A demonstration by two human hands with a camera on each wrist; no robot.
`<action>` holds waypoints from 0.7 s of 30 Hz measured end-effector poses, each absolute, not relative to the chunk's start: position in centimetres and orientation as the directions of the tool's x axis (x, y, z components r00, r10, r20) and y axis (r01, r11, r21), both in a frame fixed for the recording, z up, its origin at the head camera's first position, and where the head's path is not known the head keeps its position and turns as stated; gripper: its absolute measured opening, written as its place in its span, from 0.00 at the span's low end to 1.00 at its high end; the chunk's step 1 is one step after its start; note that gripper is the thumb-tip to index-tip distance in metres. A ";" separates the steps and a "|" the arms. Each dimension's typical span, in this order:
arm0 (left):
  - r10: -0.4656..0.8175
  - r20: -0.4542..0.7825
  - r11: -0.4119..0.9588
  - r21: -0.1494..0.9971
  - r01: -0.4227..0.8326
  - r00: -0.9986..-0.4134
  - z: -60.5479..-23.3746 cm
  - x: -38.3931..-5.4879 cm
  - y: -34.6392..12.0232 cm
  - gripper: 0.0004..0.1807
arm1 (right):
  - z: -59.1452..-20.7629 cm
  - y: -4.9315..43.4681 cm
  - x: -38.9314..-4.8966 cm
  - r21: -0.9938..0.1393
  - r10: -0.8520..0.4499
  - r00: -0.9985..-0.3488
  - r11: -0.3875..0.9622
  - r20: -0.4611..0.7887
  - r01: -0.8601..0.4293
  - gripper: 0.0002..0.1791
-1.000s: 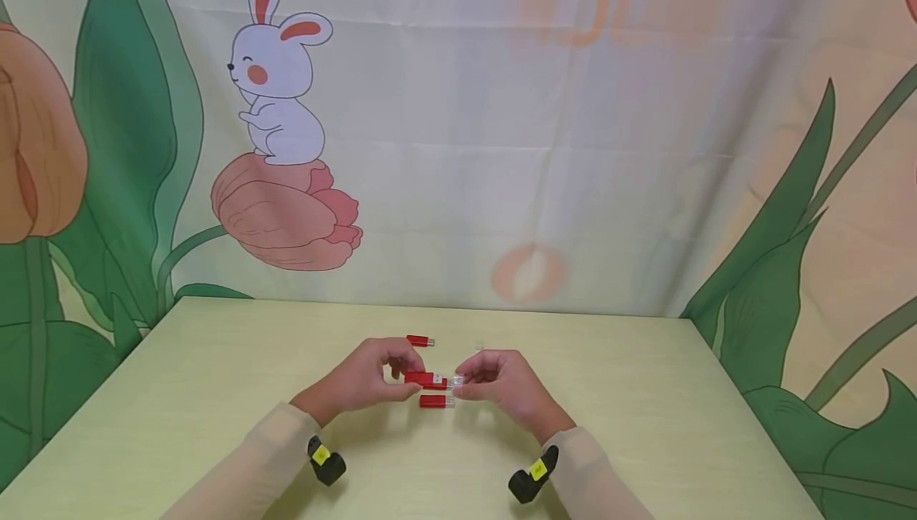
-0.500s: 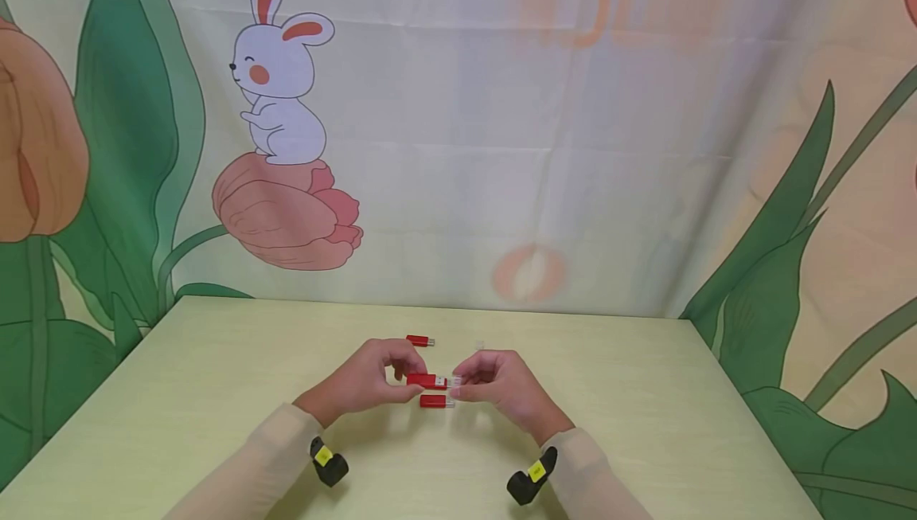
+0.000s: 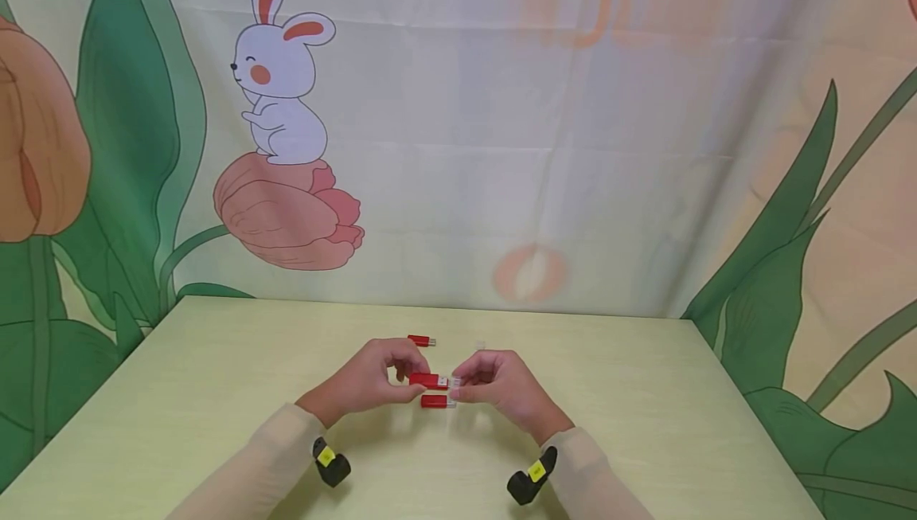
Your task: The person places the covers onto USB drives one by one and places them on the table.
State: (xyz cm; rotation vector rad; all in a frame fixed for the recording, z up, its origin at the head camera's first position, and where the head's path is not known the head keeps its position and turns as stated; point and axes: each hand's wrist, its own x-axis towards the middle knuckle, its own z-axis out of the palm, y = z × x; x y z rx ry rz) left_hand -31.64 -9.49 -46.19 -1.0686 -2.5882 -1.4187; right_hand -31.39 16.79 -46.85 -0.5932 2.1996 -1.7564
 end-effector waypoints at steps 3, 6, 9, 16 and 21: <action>0.557 0.299 0.360 0.753 0.550 -0.775 -46.1 -31.6 -9.4 0.08 | -46.8 16.7 -31.3 -0.972 -0.472 -0.881 0.181 0.046 -0.148 0.18; 0.553 0.283 0.364 0.764 0.533 -0.783 -46.1 -31.5 -9.2 0.08 | -46.8 16.7 -31.3 -0.973 -0.476 -0.878 0.178 0.048 -0.150 0.17; 0.553 0.280 0.364 0.766 0.531 -0.784 -46.1 -31.5 -9.2 0.08 | -46.8 16.6 -31.3 -0.974 -0.477 -0.877 0.170 0.052 -0.150 0.17; 0.552 0.284 0.358 0.768 0.531 -0.784 -46.1 -31.5 -9.2 0.08 | -46.7 16.5 -31.2 -0.975 -0.477 -0.877 0.168 0.046 -0.143 0.18; 0.552 0.284 0.354 0.771 0.529 -0.784 -46.2 -31.5 -9.3 0.08 | -46.7 16.4 -31.2 -0.976 -0.478 -0.877 0.167 0.047 -0.143 0.18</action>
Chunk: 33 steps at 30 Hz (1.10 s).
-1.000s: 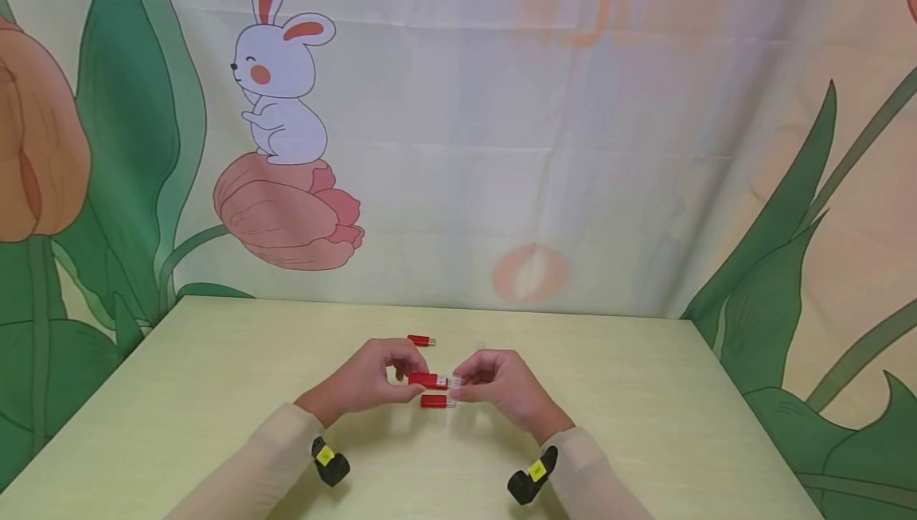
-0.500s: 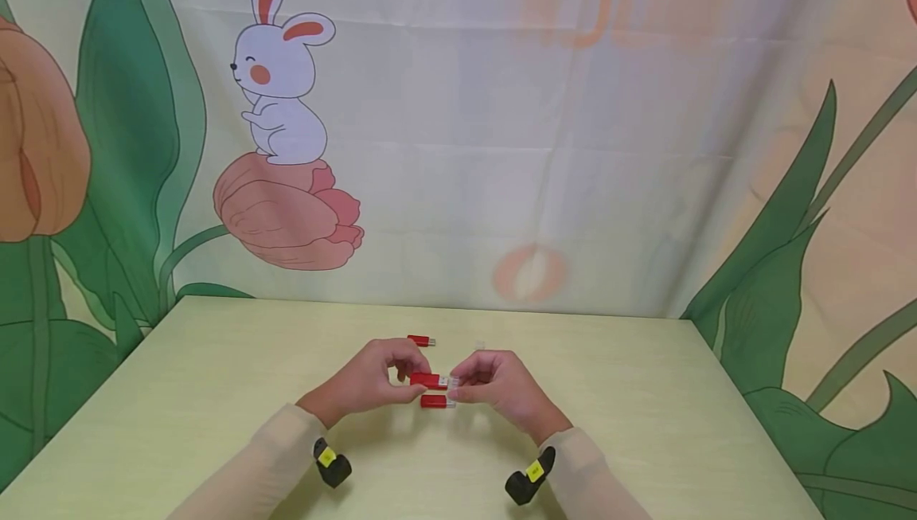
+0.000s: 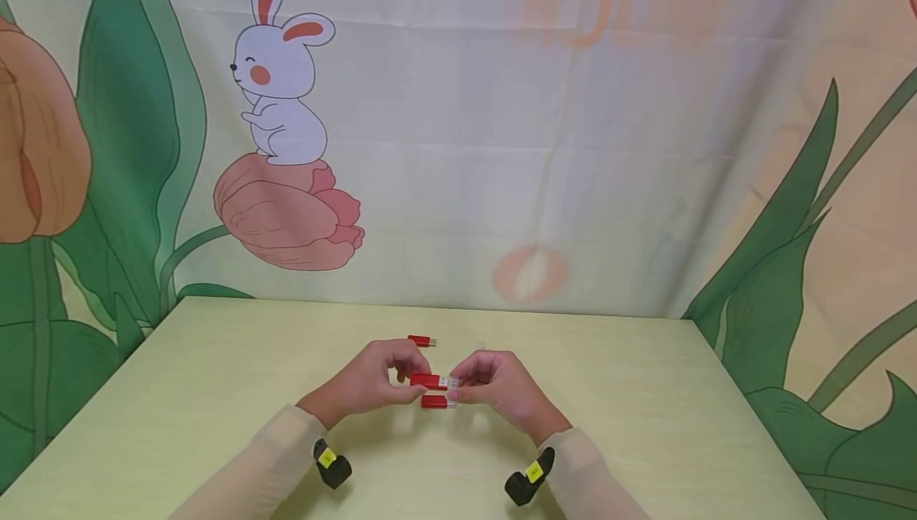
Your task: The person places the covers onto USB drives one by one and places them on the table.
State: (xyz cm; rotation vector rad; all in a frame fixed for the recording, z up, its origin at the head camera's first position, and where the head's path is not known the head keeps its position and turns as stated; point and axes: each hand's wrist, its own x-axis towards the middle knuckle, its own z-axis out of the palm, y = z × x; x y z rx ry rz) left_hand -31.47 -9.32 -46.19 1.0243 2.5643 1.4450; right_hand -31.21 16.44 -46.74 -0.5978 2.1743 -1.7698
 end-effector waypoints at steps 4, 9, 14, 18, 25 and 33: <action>0.550 0.293 0.361 0.760 0.540 -0.782 -46.2 -31.5 -9.3 0.08 | -46.8 16.4 -31.2 -0.975 -0.478 -0.877 0.167 0.052 -0.148 0.18; 0.551 0.299 0.364 0.754 0.547 -0.779 -46.2 -31.5 -9.4 0.08 | -46.8 16.4 -31.2 -0.974 -0.472 -0.880 0.174 0.047 -0.145 0.17; 0.554 0.300 0.358 0.757 0.547 -0.777 -46.3 -31.5 -9.4 0.08 | -46.9 16.4 -31.2 -0.969 -0.462 -0.885 0.192 0.047 -0.152 0.16; 0.555 0.311 0.358 0.747 0.559 -0.771 -46.5 -31.6 -9.5 0.08 | -47.0 16.4 -31.2 -0.967 -0.455 -0.889 0.202 0.048 -0.156 0.15; 0.552 0.322 0.358 0.741 0.568 -0.769 -46.8 -31.6 -9.5 0.08 | -47.0 16.3 -31.2 -0.970 -0.465 -0.884 0.193 0.045 -0.150 0.15; 0.548 0.331 0.350 0.743 0.570 -0.768 -46.8 -31.6 -9.6 0.08 | -47.2 16.2 -31.2 -0.967 -0.472 -0.880 0.199 0.049 -0.161 0.15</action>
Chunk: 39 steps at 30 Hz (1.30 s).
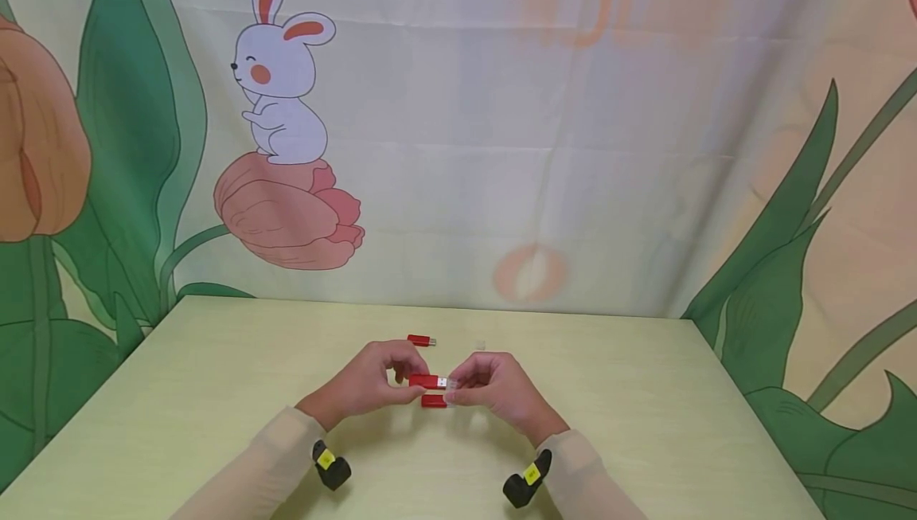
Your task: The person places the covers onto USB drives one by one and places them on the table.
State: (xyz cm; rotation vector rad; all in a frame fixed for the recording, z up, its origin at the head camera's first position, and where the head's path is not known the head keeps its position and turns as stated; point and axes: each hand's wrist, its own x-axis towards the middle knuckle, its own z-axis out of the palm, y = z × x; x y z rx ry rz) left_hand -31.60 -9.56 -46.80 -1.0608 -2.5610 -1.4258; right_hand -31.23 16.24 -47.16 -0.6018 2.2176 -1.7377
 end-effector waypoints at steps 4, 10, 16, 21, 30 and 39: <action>0.545 0.329 0.352 0.745 0.567 -0.771 -46.8 -31.6 -9.5 0.08 | -47.2 16.2 -31.2 -0.966 -0.472 -0.880 0.196 0.057 -0.167 0.16; 0.545 0.310 0.352 0.759 0.548 -0.779 -46.8 -31.6 -9.5 0.08 | -47.0 16.3 -31.1 -0.967 -0.462 -0.885 0.193 0.061 -0.168 0.16; 0.546 0.287 0.372 0.759 0.534 -0.787 -46.5 -31.6 -9.4 0.08 | -46.8 16.4 -31.0 -0.969 -0.457 -0.887 0.185 0.064 -0.166 0.16; 0.545 0.286 0.374 0.759 0.533 -0.788 -46.5 -31.6 -9.3 0.08 | -46.8 16.5 -30.9 -0.969 -0.456 -0.888 0.187 0.058 -0.159 0.16; 0.549 0.298 0.364 0.755 0.545 -0.781 -46.6 -31.6 -9.2 0.08 | -47.0 16.7 -31.2 -0.969 -0.460 -0.886 0.186 0.059 -0.161 0.15; 0.535 0.282 0.380 0.761 0.525 -0.796 -46.7 -31.6 -9.2 0.08 | -47.1 16.7 -31.2 -0.969 -0.464 -0.885 0.194 0.048 -0.155 0.16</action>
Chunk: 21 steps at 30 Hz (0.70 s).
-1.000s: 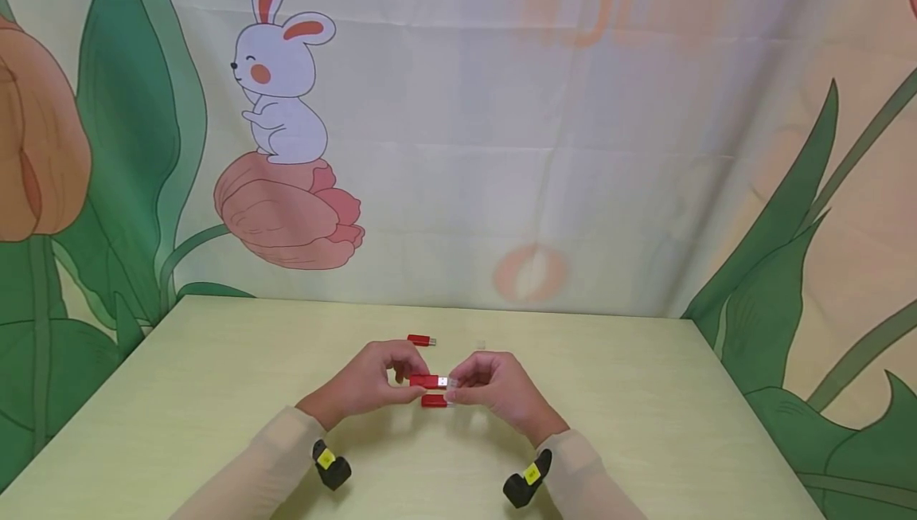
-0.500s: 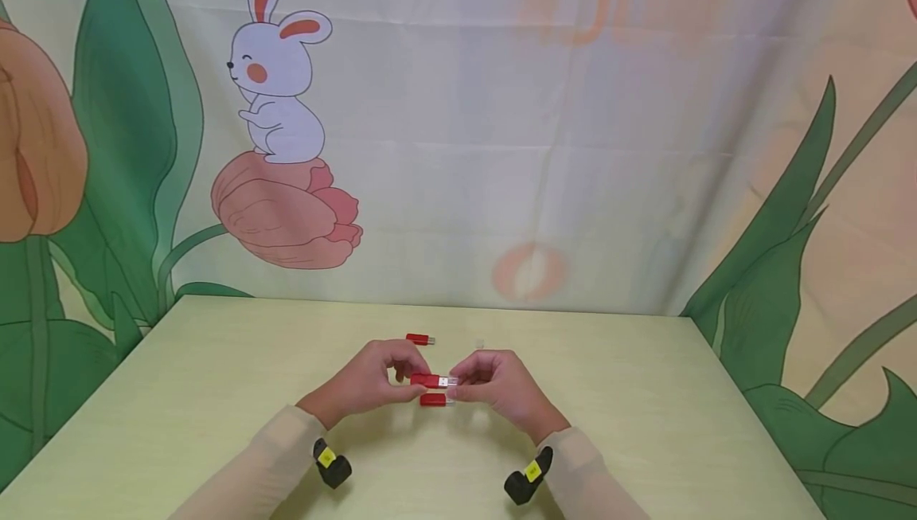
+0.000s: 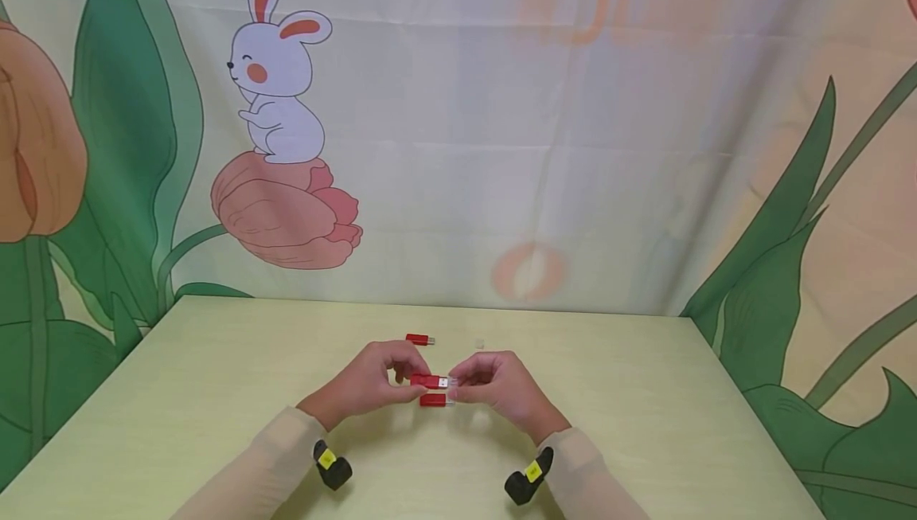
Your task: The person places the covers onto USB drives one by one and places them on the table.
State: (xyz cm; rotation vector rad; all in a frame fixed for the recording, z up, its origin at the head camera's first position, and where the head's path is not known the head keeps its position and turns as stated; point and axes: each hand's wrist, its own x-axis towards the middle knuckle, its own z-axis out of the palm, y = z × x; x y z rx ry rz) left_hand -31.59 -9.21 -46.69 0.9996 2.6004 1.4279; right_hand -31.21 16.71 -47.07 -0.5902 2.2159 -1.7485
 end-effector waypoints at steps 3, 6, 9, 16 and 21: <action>0.535 0.283 0.381 0.760 0.526 -0.796 -46.7 -31.5 -9.2 0.08 | -47.0 16.7 -31.1 -0.970 -0.466 -0.884 0.190 0.049 -0.154 0.17; 0.535 0.287 0.379 0.759 0.530 -0.795 -46.8 -31.5 -9.2 0.07 | -47.0 16.7 -31.1 -0.970 -0.465 -0.884 0.189 0.049 -0.153 0.17; 0.531 0.288 0.380 0.760 0.528 -0.797 -46.8 -31.4 -9.2 0.08 | -47.1 16.7 -31.0 -0.969 -0.459 -0.887 0.196 0.046 -0.151 0.18; 0.523 0.289 0.380 0.764 0.522 -0.802 -46.8 -31.4 -9.1 0.08 | -47.2 16.7 -31.1 -0.970 -0.463 -0.884 0.180 0.062 -0.163 0.21; 0.526 0.285 0.373 0.769 0.519 -0.801 -46.7 -31.4 -9.0 0.08 | -47.2 16.6 -31.1 -0.968 -0.467 -0.882 0.188 0.063 -0.169 0.21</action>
